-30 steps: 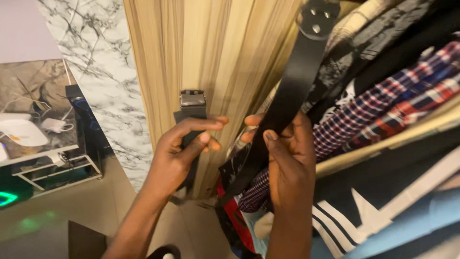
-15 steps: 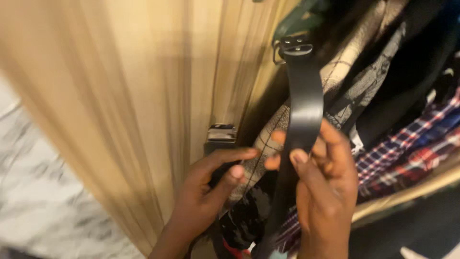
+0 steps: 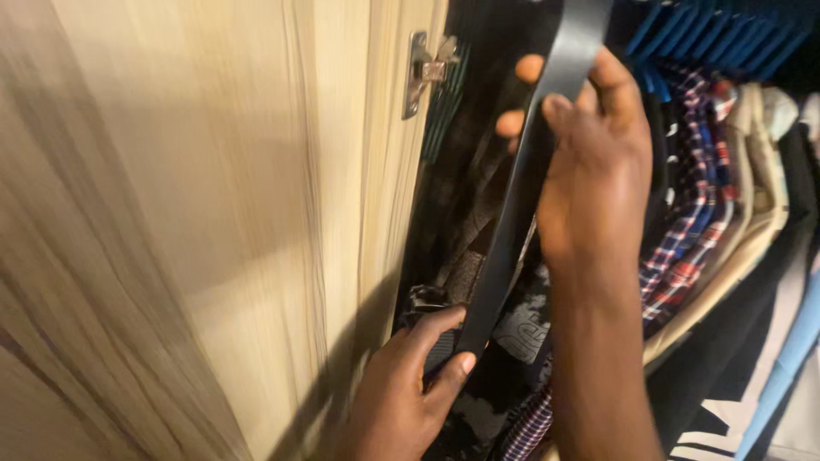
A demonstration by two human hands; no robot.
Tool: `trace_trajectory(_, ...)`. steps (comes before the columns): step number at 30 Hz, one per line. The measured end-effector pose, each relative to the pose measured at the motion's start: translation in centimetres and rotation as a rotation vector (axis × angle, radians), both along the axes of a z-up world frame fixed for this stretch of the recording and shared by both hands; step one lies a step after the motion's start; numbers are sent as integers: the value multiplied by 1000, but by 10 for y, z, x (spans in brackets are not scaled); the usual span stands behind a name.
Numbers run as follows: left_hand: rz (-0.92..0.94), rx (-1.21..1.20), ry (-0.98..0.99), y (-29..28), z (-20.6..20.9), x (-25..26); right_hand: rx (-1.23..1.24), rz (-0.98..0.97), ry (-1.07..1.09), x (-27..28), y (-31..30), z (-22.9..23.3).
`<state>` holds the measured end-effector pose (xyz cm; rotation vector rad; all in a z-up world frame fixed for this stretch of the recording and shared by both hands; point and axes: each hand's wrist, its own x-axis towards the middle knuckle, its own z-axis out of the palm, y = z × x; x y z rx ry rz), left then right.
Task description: The person sorts and organizes items of clothing, including a patterned hat, a belt, and shirts, by folding them on a black surface and placing them onto shelves inside a wardrobe.
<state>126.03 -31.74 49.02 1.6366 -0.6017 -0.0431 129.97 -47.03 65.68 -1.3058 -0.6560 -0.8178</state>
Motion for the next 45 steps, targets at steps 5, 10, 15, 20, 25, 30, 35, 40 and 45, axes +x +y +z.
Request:
trace_trajectory(5,91,-300,-390,0,-3,1,-15,-61,43,32,-14,33)
trace_trajectory(10,36,-50,163,-1,21,3,-32,-29,89,70,-34,71)
trace_trajectory(15,-32,-62,224,-22,21,1,117,76,130,138,-64,87)
trace_trajectory(20,44,-195,-14,-35,12,7,96,54,219,207,-98,87)
trace_trajectory(25,121,-166,-281,-35,24,14,31,-166,382,249,-147,112)
trace_trajectory(30,130,-63,-298,-56,28,26,-10,-360,477,278,-164,141)
trace_trajectory(35,84,-127,-236,-64,6,17,-79,-362,513,284,-175,120)
trace_trajectory(40,104,-105,-212,-56,8,9,-139,-419,500,281,-179,125)
trace_trajectory(45,61,-7,175,-39,28,-6,-137,-525,414,285,-156,135)
